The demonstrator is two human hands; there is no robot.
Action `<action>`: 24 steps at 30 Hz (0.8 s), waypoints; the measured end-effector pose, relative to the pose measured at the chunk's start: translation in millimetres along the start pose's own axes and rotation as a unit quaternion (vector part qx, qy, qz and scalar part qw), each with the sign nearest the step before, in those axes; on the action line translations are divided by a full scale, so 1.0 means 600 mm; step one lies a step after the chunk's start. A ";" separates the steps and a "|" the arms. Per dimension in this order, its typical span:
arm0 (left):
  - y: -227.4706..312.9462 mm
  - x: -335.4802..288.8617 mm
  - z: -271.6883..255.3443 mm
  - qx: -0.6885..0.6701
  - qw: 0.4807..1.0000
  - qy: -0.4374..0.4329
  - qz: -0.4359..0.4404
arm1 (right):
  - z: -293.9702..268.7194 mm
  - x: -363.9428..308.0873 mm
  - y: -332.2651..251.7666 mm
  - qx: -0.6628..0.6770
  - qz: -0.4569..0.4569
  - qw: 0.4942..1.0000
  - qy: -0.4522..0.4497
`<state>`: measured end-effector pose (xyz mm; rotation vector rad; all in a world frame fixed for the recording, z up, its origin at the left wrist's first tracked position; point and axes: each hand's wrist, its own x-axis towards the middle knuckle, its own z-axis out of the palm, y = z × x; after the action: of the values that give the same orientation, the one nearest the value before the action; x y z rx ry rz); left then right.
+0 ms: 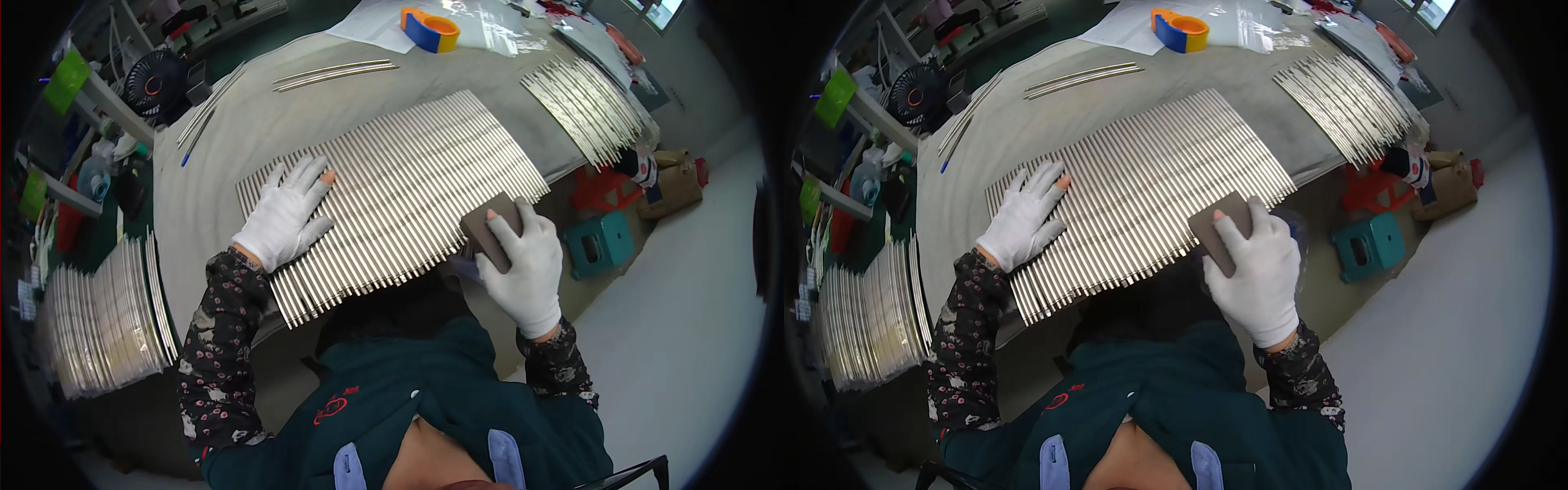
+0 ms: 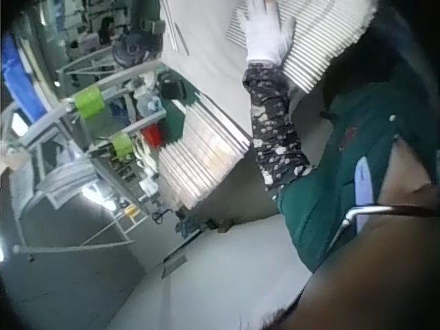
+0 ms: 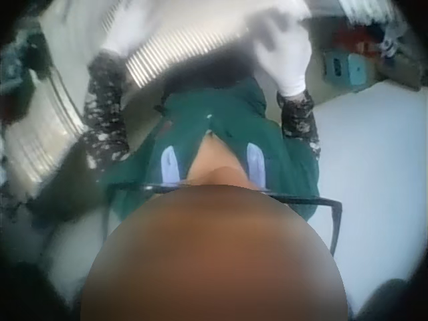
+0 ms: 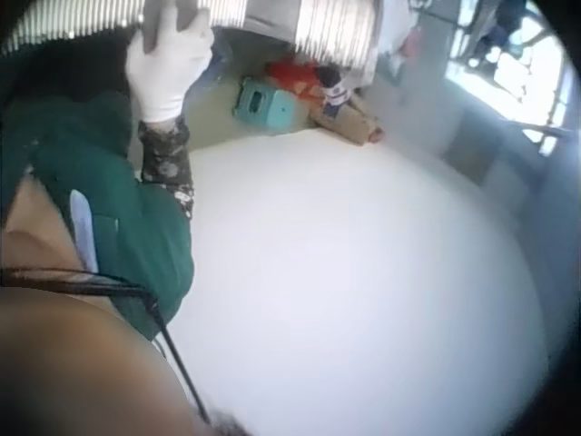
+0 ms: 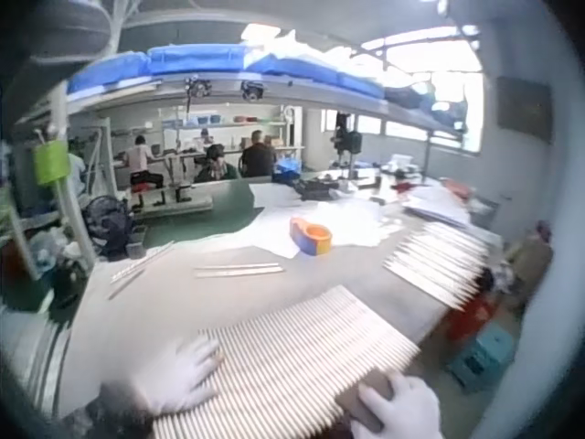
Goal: Aligning and sanding the ends of a batch of thin rods on a workbench.
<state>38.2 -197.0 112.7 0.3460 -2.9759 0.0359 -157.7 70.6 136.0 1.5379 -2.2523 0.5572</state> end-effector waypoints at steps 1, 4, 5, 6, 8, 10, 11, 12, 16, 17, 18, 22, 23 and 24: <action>0.001 0.000 -0.001 -0.005 1.000 -0.003 0.002 | -0.002 -0.021 0.024 -0.006 0.028 0.999 0.038; 0.004 0.008 -0.008 -0.015 1.000 -0.007 0.011 | -0.009 -0.073 0.060 -0.020 0.086 0.994 0.062; 0.004 0.008 -0.011 -0.019 1.000 -0.013 0.006 | -0.008 -0.089 0.067 -0.016 0.106 0.992 0.069; 0.003 0.010 -0.010 -0.025 1.000 -0.011 0.006 | -0.002 -0.100 0.074 -0.003 0.116 0.991 0.071; 0.005 0.018 -0.019 -0.028 0.999 -0.032 0.004 | -0.002 -0.111 0.073 0.003 0.116 0.992 0.050; 0.009 0.030 -0.025 -0.020 0.999 -0.032 0.012 | 0.001 -0.112 0.070 0.026 0.102 0.994 0.028; 0.014 0.039 -0.029 -0.018 0.999 -0.034 0.013 | 0.004 -0.108 0.067 0.028 0.104 0.994 0.029; 0.024 0.053 -0.037 -0.020 0.999 -0.030 0.016 | 0.005 -0.104 0.062 0.045 0.099 0.994 0.026; 0.054 0.095 -0.051 -0.036 0.998 -0.020 0.048 | 0.011 -0.079 0.045 0.081 0.088 0.993 0.023; 0.060 0.103 -0.053 -0.040 0.997 -0.023 0.065 | 0.009 -0.073 0.043 0.088 0.083 0.992 0.026; 0.066 0.105 -0.051 -0.033 0.996 -0.018 0.082 | 0.008 -0.069 0.039 0.094 0.084 0.992 0.021; 0.085 0.124 -0.050 -0.030 0.991 -0.028 0.127 | -0.014 -0.070 0.040 0.102 0.069 0.992 0.010; 0.091 0.131 -0.052 -0.031 0.991 -0.030 0.128 | -0.020 -0.074 0.045 0.104 0.067 0.992 0.011; 0.101 0.143 -0.050 -0.038 0.989 -0.033 0.137 | -0.023 -0.076 0.052 0.104 0.064 0.992 0.013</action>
<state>-53.8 -156.4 154.6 -0.0725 -3.0569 -0.0610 -169.9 124.2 121.6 1.4760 -2.3459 0.8685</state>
